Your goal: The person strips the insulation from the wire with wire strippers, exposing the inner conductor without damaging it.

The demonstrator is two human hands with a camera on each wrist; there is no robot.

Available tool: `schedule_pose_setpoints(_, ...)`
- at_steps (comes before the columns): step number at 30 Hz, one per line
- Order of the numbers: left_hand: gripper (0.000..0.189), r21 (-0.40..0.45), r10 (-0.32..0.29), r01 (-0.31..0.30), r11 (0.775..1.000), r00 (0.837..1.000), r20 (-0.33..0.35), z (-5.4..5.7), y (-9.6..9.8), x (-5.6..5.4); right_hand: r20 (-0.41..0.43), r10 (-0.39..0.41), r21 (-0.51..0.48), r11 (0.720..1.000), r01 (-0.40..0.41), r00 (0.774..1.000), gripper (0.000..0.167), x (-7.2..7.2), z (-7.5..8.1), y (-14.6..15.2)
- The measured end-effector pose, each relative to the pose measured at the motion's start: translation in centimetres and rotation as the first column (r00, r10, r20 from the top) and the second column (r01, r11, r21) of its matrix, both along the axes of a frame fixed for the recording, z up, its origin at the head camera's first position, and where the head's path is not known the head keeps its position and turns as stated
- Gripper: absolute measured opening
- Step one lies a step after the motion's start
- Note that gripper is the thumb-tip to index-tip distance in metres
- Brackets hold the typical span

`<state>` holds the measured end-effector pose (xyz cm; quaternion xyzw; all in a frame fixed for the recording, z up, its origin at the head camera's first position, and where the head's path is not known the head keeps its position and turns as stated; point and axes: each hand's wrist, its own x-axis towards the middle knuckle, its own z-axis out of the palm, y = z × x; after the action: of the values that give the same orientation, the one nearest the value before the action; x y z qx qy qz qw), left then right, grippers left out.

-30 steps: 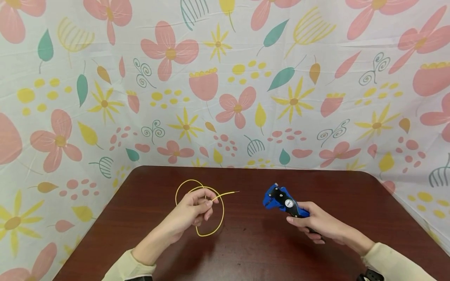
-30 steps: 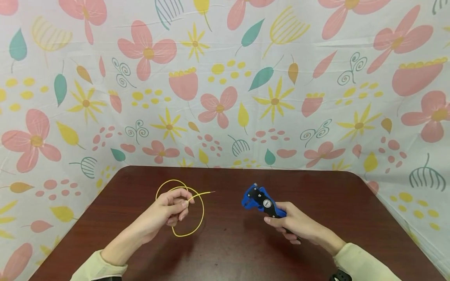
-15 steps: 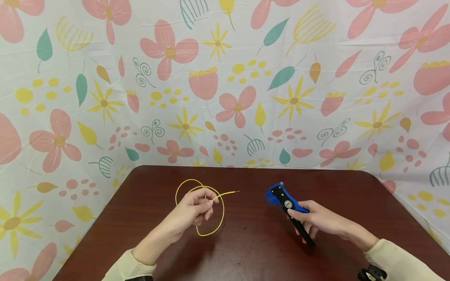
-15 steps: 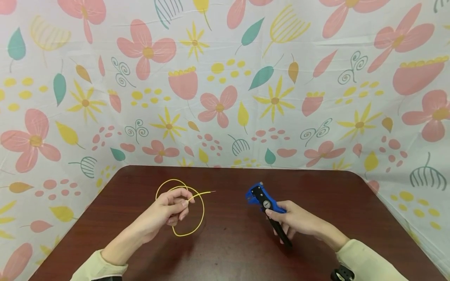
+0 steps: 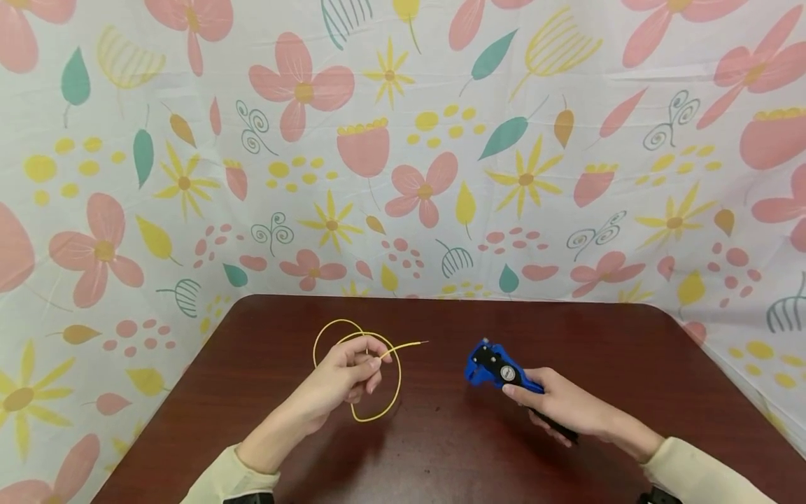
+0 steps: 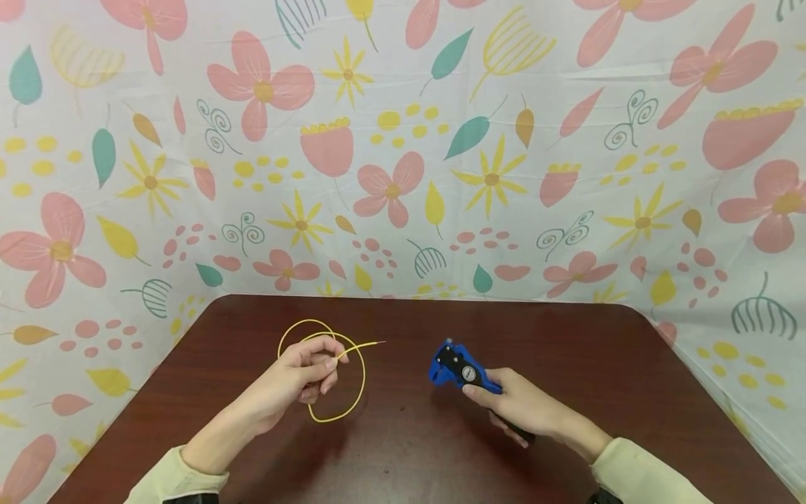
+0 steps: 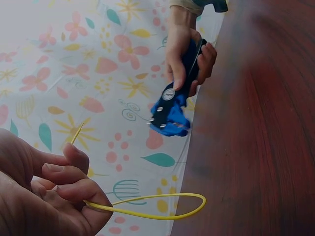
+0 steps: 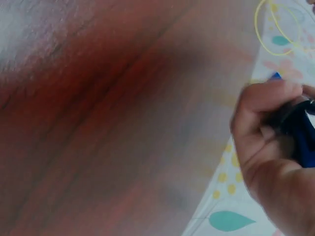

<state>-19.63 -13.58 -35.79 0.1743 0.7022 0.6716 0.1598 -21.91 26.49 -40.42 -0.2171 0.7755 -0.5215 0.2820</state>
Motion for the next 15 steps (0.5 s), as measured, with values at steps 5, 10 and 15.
schedule_pose_setpoints(5, 0.011, -0.009, 0.002, -0.003, 1.000, 1.000, -0.005, 0.04, 0.00, 0.01, -0.007, -0.038, -0.007, 0.999, 0.037, 0.999, 0.039, -0.28, 0.06, 0.11)
schedule_pose_setpoints(10, 0.011, -0.013, 0.003, -0.003, 1.000, 1.000, -0.007, 0.08, -0.06, 0.04, 0.039, -0.012, -0.070, 0.997, 0.015, 0.999, 0.041, -0.49, 0.36, 0.48)
schedule_pose_setpoints(15, 0.011, -0.016, 0.004, -0.004, 1.000, 1.000, -0.007, 0.16, -0.06, 0.04, 0.041, 0.031, -0.122, 0.992, -0.026, 0.999, 0.044, -0.78, 0.66, 0.58)
